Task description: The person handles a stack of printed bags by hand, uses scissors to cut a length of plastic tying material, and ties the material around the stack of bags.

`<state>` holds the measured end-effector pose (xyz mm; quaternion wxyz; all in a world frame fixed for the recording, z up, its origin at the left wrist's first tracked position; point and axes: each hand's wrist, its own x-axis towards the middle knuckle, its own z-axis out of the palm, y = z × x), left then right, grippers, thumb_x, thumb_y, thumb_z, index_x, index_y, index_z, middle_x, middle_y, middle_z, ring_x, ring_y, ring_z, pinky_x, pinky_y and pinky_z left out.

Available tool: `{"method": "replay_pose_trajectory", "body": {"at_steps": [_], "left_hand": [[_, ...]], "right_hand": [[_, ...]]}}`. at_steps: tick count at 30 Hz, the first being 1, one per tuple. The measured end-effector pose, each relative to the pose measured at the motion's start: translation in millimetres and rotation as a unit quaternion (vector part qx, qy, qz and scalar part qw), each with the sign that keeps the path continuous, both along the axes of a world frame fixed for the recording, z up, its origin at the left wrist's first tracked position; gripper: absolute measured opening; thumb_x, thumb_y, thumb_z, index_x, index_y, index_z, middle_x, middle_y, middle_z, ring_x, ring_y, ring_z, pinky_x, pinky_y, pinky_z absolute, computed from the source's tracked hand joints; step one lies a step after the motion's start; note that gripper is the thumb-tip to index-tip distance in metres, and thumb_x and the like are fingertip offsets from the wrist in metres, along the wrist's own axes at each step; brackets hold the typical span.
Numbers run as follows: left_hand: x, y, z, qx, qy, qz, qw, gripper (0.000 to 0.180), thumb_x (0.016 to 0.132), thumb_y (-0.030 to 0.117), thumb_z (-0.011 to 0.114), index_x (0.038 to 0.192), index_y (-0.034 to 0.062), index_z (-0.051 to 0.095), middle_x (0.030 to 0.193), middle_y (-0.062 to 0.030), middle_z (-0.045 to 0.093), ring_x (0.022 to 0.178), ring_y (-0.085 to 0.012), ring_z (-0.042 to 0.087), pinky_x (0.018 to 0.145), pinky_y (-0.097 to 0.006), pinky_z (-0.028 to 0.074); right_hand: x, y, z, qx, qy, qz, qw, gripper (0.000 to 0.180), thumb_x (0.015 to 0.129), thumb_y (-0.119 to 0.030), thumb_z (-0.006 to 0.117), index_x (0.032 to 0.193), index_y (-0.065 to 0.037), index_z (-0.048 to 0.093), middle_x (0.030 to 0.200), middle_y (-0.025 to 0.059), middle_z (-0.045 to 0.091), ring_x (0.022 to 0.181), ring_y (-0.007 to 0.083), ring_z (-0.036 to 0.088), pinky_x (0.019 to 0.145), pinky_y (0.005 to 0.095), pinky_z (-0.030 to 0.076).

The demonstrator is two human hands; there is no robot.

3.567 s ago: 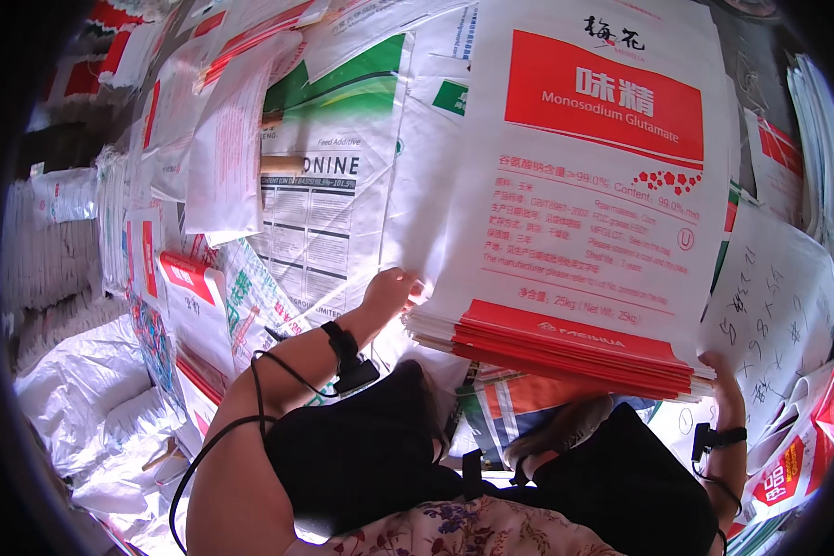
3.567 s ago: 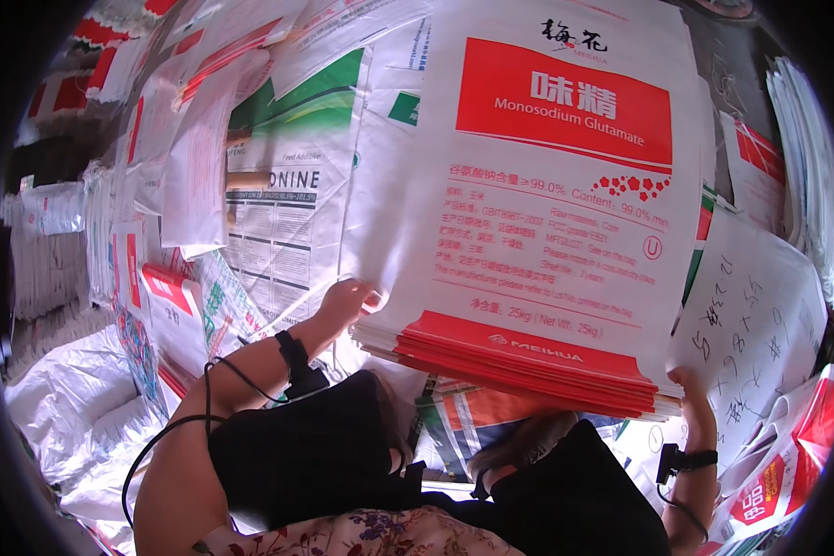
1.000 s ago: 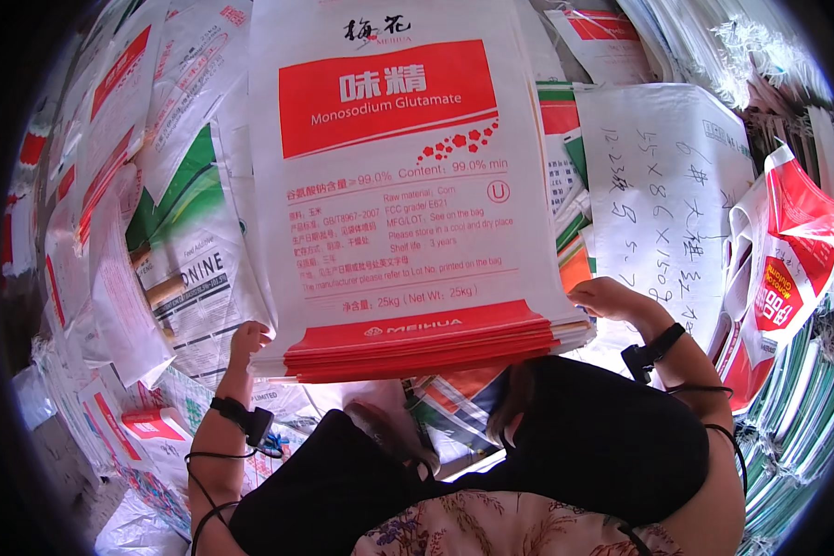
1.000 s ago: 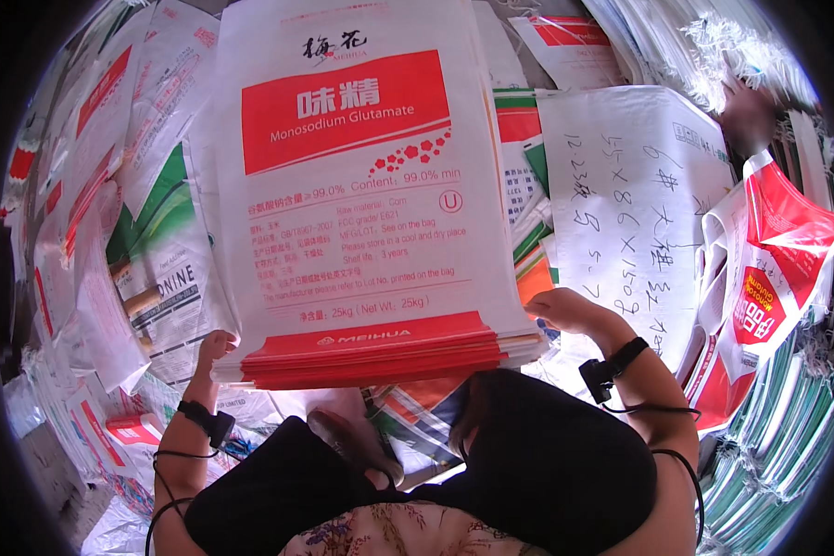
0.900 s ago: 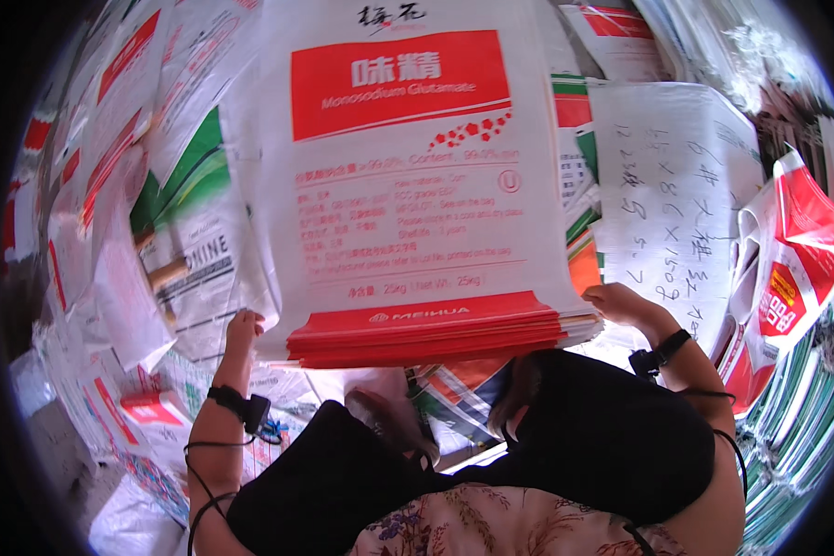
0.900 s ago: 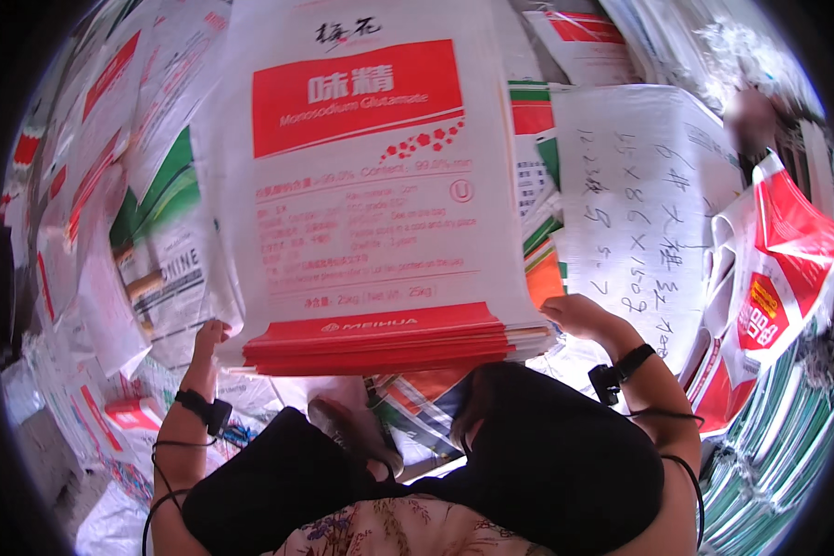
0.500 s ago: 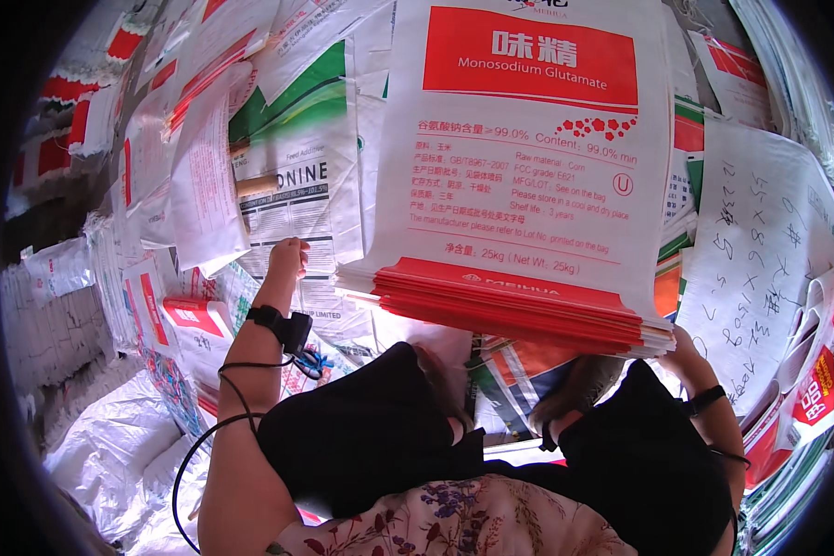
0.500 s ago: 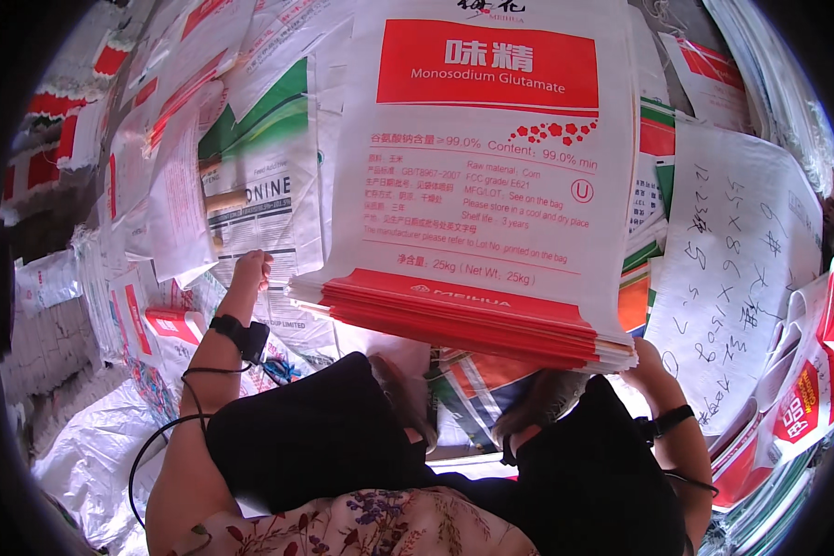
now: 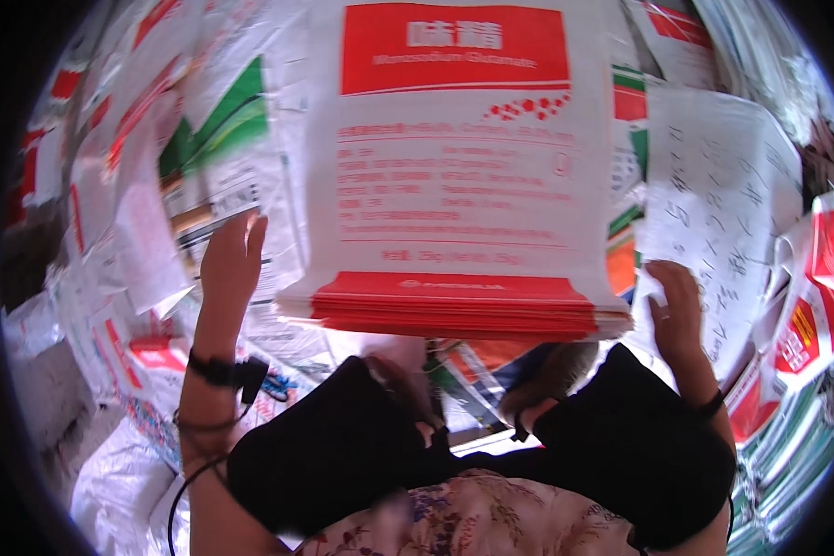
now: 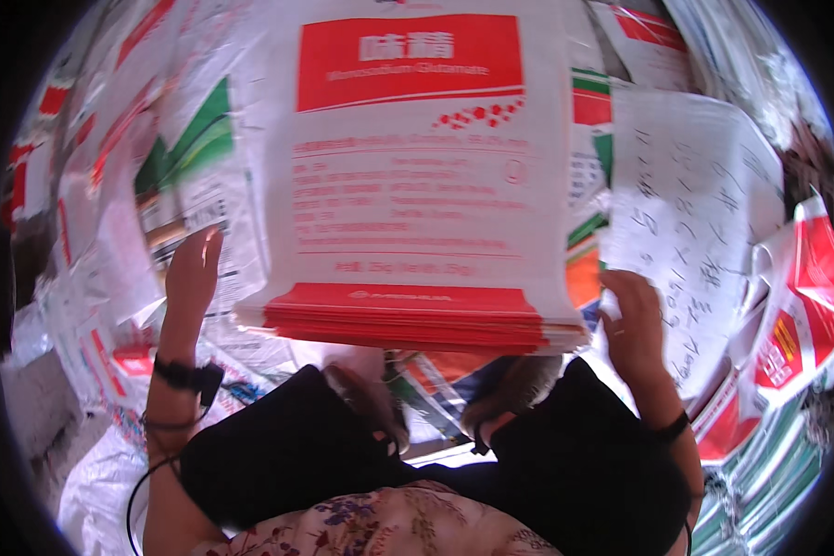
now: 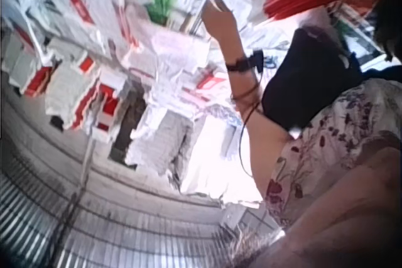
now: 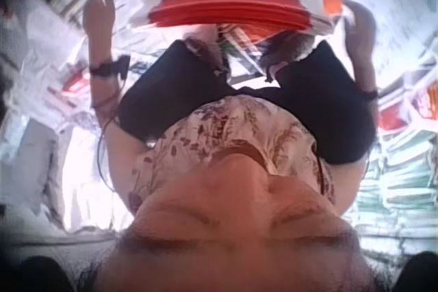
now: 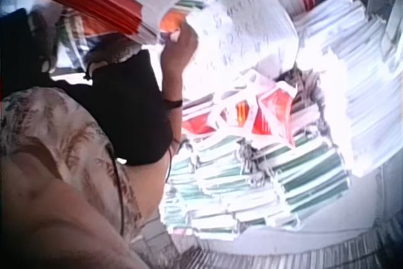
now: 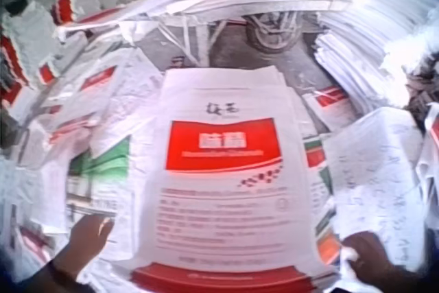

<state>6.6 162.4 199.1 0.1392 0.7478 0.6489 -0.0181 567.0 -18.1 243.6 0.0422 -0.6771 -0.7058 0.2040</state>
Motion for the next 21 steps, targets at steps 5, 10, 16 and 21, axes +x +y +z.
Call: {"method": "replay_pose_trajectory", "body": {"at_steps": [5,10,16,21], "left_hand": [[99,-66,31,-0.165,-0.124,-0.295,0.933,0.068,0.074,0.041,0.076,0.126,0.0037,0.054,0.119,-0.0159,0.061,0.110,-0.0344,0.057,0.094,-0.045,0.044],[91,-99,-11,-0.115,-0.108,-0.320,0.934,0.079,0.063,0.037,0.084,0.127,0.0053,0.050,0.116,-0.0162,0.060,0.107,-0.0358,0.058,0.093,-0.046,0.044],[93,-83,-34,-0.153,-0.076,-0.327,0.930,0.059,0.076,0.045,0.072,0.116,0.0042,0.057,0.105,-0.0144,0.064,0.095,-0.0345,0.060,0.084,-0.046,0.046],[86,-84,-49,-0.126,-0.092,-0.348,0.925,0.060,0.076,0.046,0.072,0.116,0.0032,0.057,0.103,-0.0149,0.064,0.094,-0.0349,0.060,0.083,-0.046,0.047]], "right_hand": [[-48,0,-9,-0.098,0.072,0.227,0.966,0.072,0.079,-0.036,0.074,0.135,-0.002,0.044,0.129,0.0170,0.052,0.117,0.0327,0.052,0.097,0.0459,0.041],[-58,-22,-32,-0.035,0.011,0.230,0.973,0.065,0.083,-0.034,0.069,0.133,-0.001,0.044,0.109,0.0143,0.054,0.100,0.0276,0.054,0.084,0.0399,0.042],[-62,-28,-60,-0.006,0.006,0.168,0.986,0.045,0.084,-0.035,0.067,0.113,-0.004,0.051,0.090,0.0067,0.054,0.081,0.0223,0.054,0.070,0.0359,0.040],[-63,-33,-65,-0.010,-0.015,0.142,0.990,0.047,0.081,-0.041,0.069,0.107,-0.005,0.052,0.090,0.0075,0.055,0.082,0.0229,0.056,0.071,0.0361,0.041]]}}
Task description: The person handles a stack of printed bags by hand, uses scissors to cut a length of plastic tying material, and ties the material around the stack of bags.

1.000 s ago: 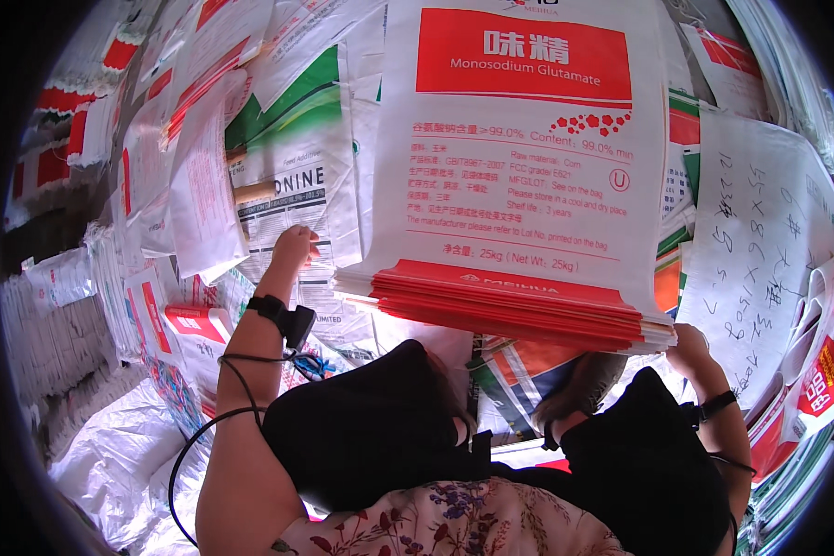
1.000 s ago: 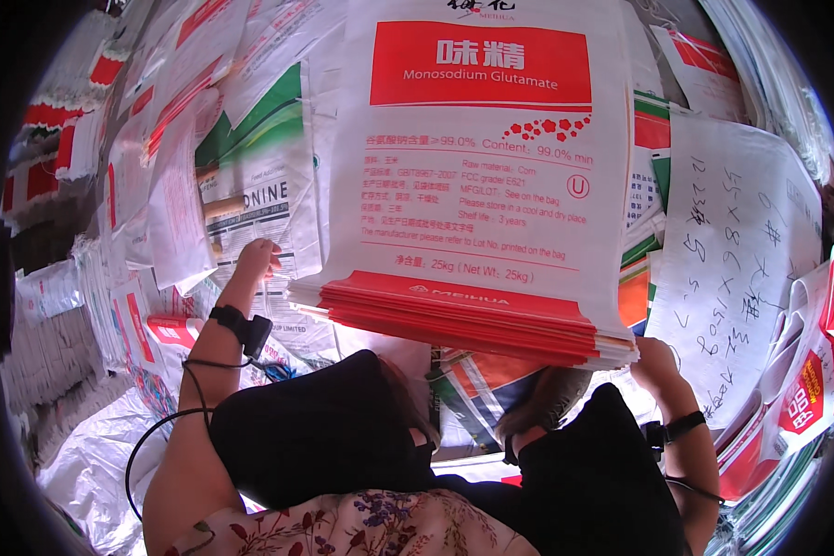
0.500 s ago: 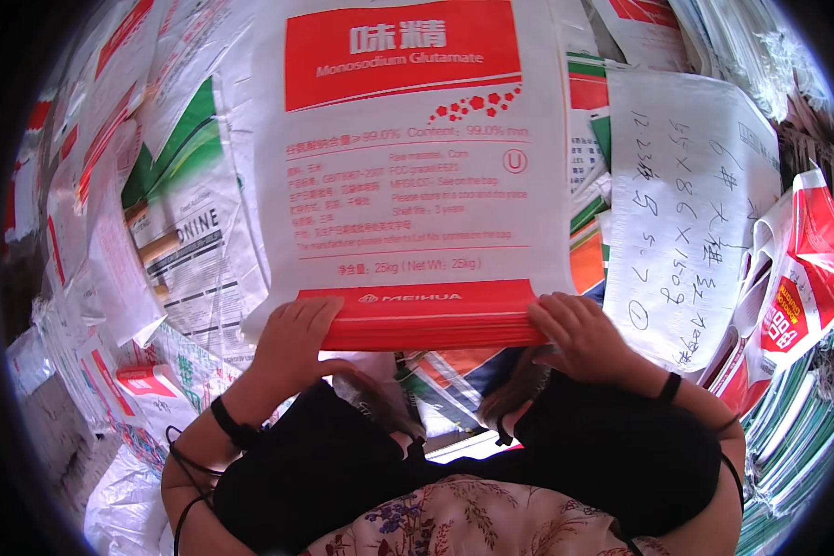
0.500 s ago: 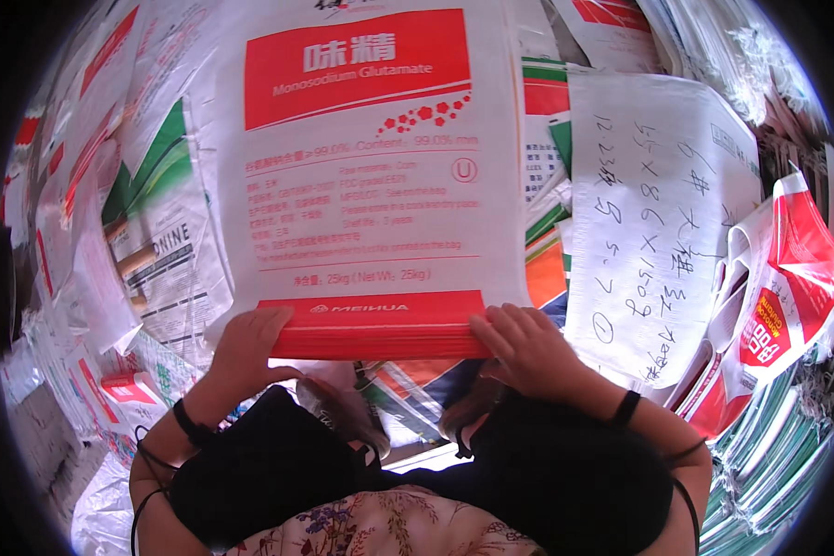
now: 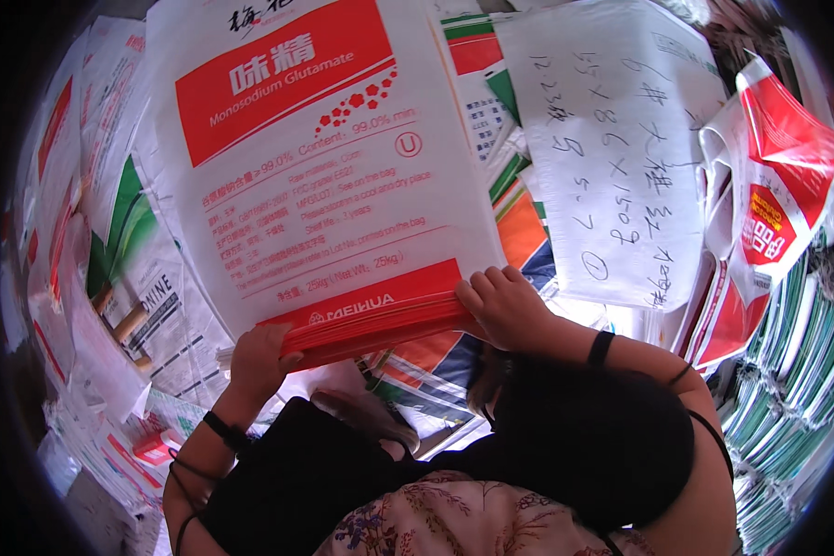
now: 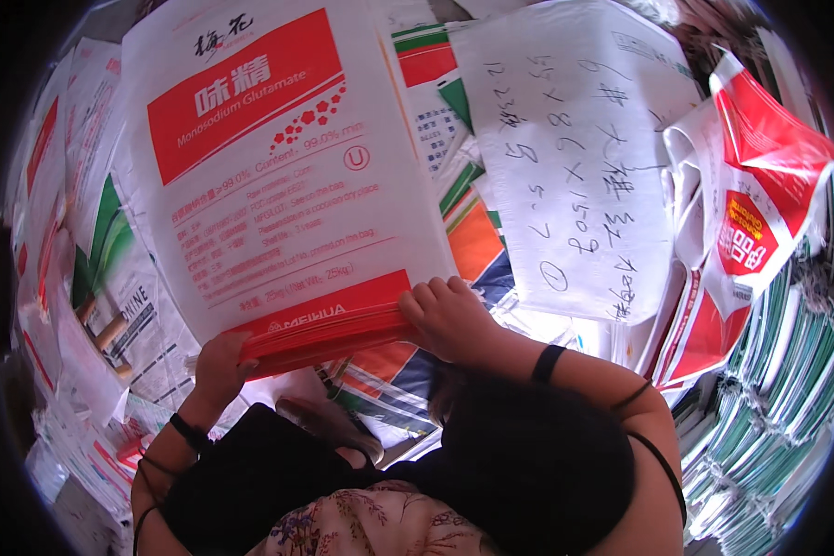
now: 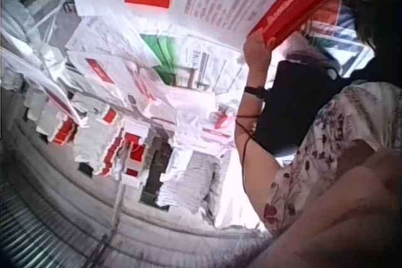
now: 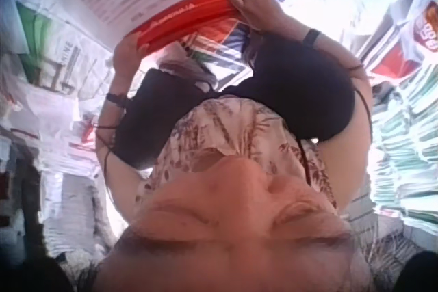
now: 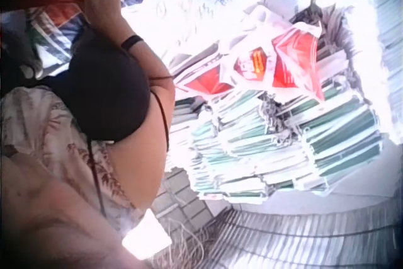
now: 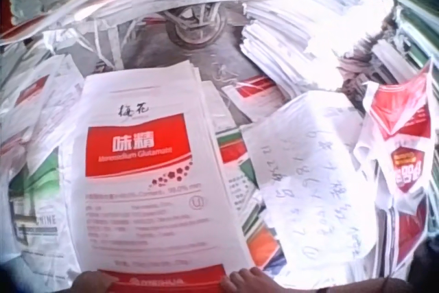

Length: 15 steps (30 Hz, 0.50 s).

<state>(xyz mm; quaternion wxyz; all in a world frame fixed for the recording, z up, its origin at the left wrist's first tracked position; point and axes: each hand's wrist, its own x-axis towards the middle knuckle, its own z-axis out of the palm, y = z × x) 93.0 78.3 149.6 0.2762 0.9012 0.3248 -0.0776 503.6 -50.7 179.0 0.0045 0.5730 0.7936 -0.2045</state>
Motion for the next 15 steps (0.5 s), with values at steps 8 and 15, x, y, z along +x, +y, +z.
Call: {"method": "replay_pose_trajectory", "body": {"at_steps": [8,15], "left_hand": [[60,-12,42,-0.005,-0.026,-0.050,0.998,0.078,0.072,0.038,0.079,0.131,0.0013,0.044,0.113,-0.0183,0.060,0.098,-0.0364,0.060,0.085,-0.048,0.047],[48,-7,18,-0.025,0.010,-0.050,0.998,0.067,0.074,0.030,0.077,0.128,0.0031,0.047,0.110,-0.0184,0.061,0.099,-0.0377,0.060,0.085,-0.047,0.048]], "right_hand": [[12,9,9,-0.011,0.058,0.003,0.998,0.050,0.079,-0.043,0.071,0.104,-0.003,0.055,0.090,0.0102,0.059,0.085,0.0262,0.060,0.075,0.0377,0.046],[106,3,-9,-0.214,0.210,-0.398,0.867,0.043,0.092,-0.039,0.060,0.113,-0.002,0.060,0.113,0.0181,0.065,0.104,0.0307,0.063,0.089,0.0376,0.049]]}}
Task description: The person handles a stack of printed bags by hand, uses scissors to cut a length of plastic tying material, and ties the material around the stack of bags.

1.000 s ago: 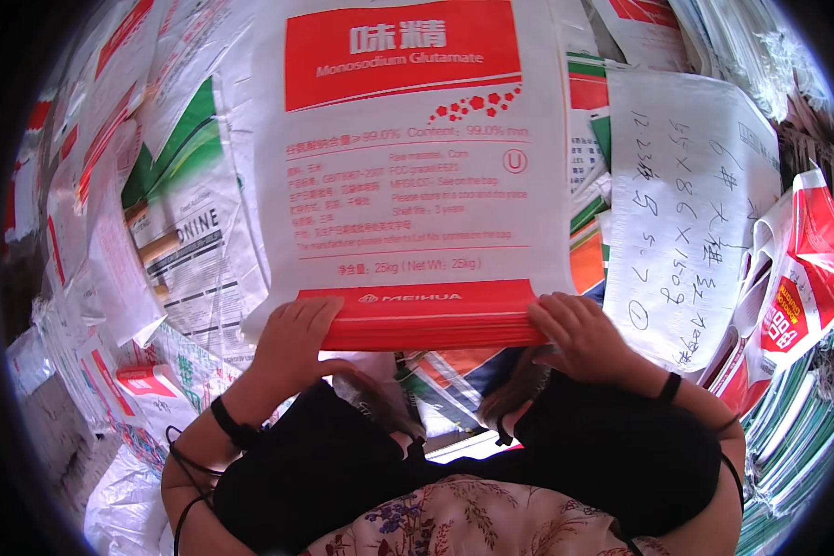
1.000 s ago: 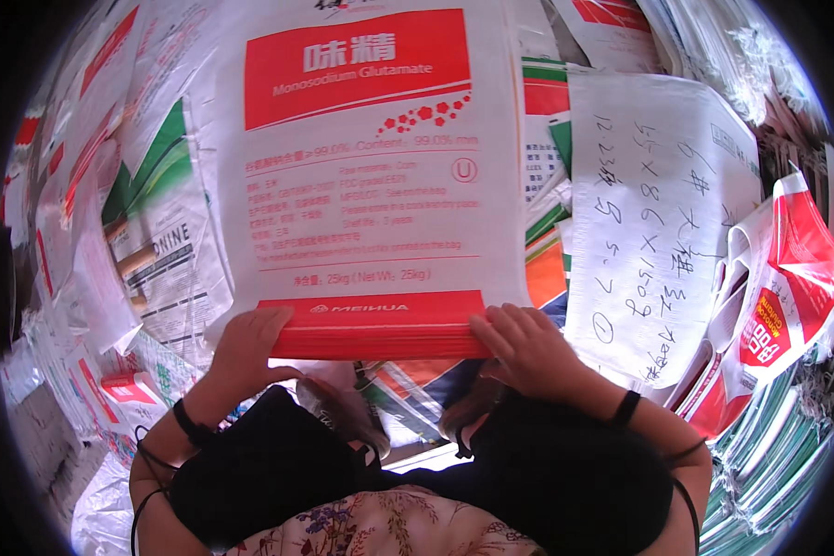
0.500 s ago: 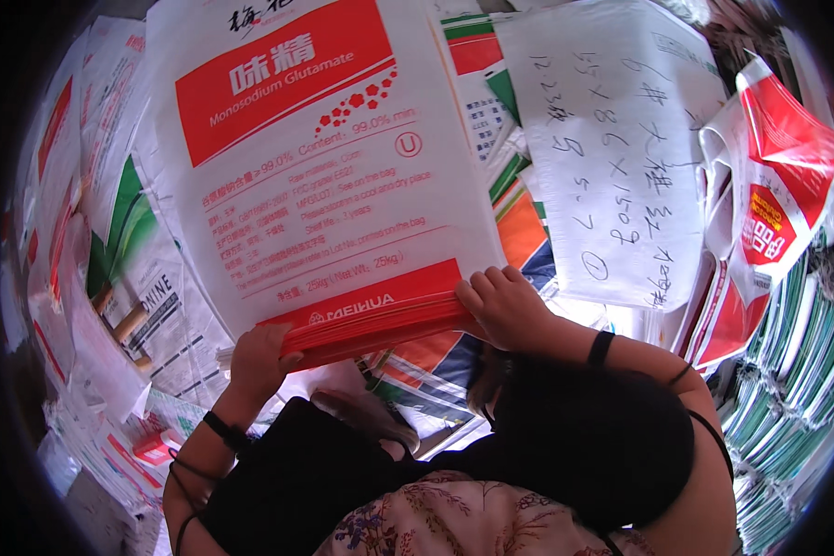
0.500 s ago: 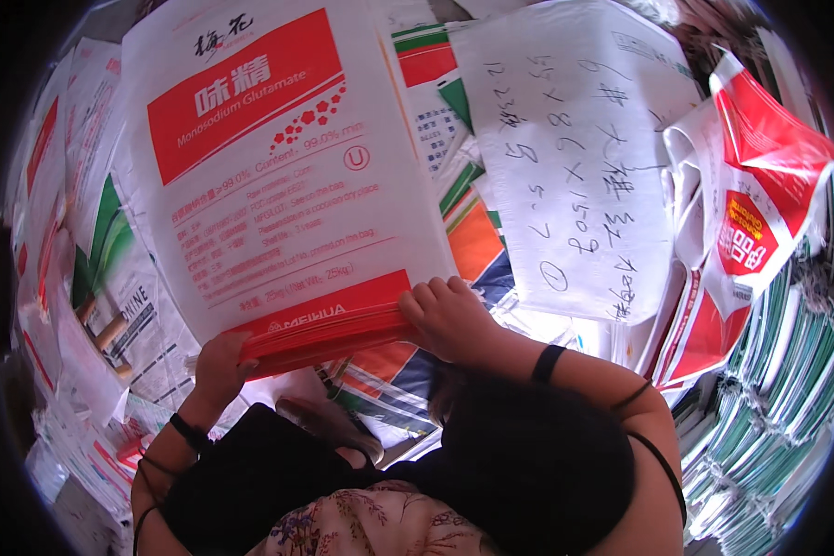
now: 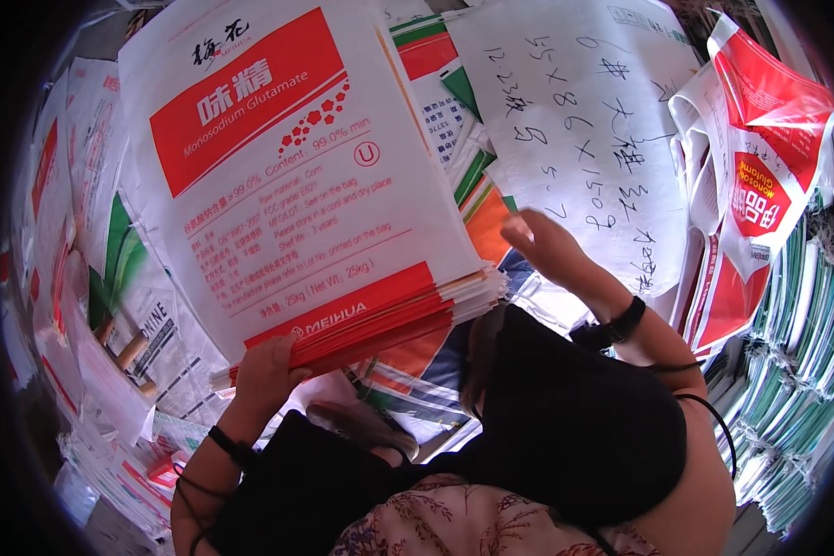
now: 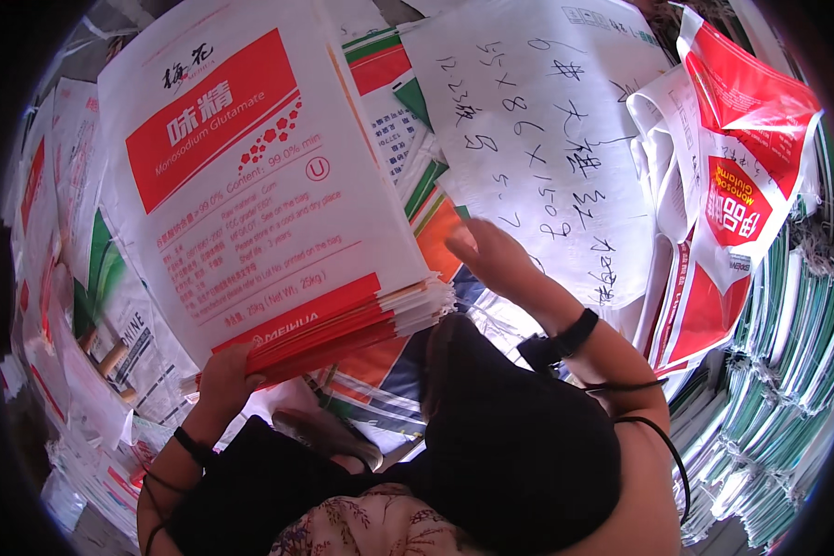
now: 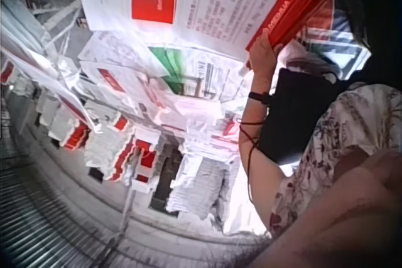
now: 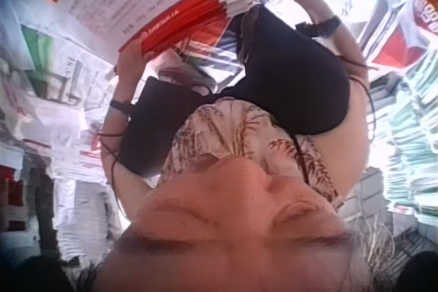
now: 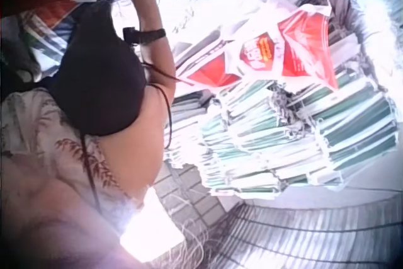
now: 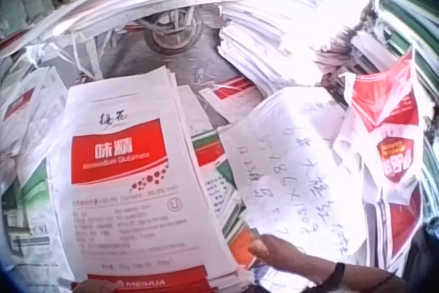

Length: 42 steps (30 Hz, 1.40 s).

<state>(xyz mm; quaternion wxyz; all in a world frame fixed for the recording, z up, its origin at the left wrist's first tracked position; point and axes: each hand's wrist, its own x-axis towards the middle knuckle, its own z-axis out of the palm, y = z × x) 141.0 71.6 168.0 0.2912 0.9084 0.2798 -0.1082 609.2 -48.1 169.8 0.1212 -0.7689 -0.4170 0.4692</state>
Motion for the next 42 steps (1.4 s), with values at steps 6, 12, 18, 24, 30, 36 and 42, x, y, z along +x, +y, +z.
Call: {"method": "replay_pose_trajectory", "body": {"at_steps": [6,12,18,24,30,36,42], "left_hand": [[-1,9,1,-0.014,0.019,-0.004,1.000,0.065,0.074,0.028,0.077,0.126,0.0032,0.048,0.110,-0.0179,0.062,0.098,-0.0371,0.061,0.085,-0.046,0.048],[7,-1,5,-0.017,-0.058,0.013,0.998,0.067,0.072,0.031,0.079,0.125,0.0039,0.050,0.108,-0.0171,0.063,0.097,-0.0357,0.062,0.085,-0.046,0.049],[6,6,4,0.005,-0.013,0.006,1.000,0.068,0.072,0.034,0.079,0.126,0.0029,0.050,0.107,-0.0162,0.064,0.097,-0.0339,0.063,0.084,-0.045,0.049],[11,2,9,0.002,-0.007,0.036,0.999,0.064,0.074,0.033,0.078,0.123,0.0011,0.052,0.105,-0.0155,0.065,0.095,-0.0332,0.063,0.082,-0.044,0.049],[10,2,6,-0.002,-0.029,0.052,0.998,0.064,0.072,0.035,0.078,0.120,-0.0006,0.053,0.103,-0.0157,0.065,0.093,-0.0323,0.063,0.080,-0.043,0.050],[0,-4,4,0.056,-0.100,0.042,0.992,0.063,0.073,0.036,0.078,0.119,0.0001,0.055,0.099,-0.0169,0.065,0.092,-0.0345,0.063,0.081,-0.043,0.050],[-12,-1,-8,-0.010,-0.002,0.068,0.998,0.061,0.077,0.041,0.073,0.118,-0.0005,0.056,0.093,-0.0162,0.065,0.089,-0.0336,0.064,0.076,-0.043,0.050]], "right_hand": [[-22,-63,-26,-0.212,-0.051,0.131,0.967,0.068,0.085,-0.048,0.065,0.129,0.001,0.047,0.114,0.0242,0.064,0.107,0.0397,0.062,0.092,0.0437,0.048],[7,-42,-17,-0.160,-0.028,0.109,0.981,0.030,0.095,-0.027,0.053,0.117,-0.007,0.060,0.099,0.0192,0.068,0.095,0.0375,0.065,0.081,0.0461,0.050],[21,-3,4,-0.020,-0.209,0.161,0.964,0.020,0.096,-0.020,0.049,0.106,-0.007,0.060,0.087,0.0170,0.067,0.085,0.0379,0.064,0.073,0.0472,0.050],[-6,24,39,0.160,-0.223,0.231,0.933,0.037,0.089,-0.012,0.055,0.125,-0.008,0.055,0.121,0.0147,0.058,0.116,0.0335,0.053,0.094,0.0452,0.043],[-86,19,45,0.218,-0.124,0.439,0.863,0.076,0.076,-0.034,0.074,0.140,-0.007,0.043,0.139,0.0137,0.047,0.128,0.0324,0.046,0.103,0.0464,0.038],[-93,-4,26,0.201,-0.195,0.456,0.845,0.083,0.071,-0.026,0.078,0.141,-0.006,0.040,0.119,0.0146,0.052,0.104,0.0317,0.054,0.087,0.0444,0.045],[-111,24,33,0.135,-0.165,0.453,0.866,0.081,0.068,-0.023,0.079,0.136,-0.002,0.040,0.105,0.0138,0.054,0.096,0.0292,0.056,0.092,0.0472,0.040]]}}
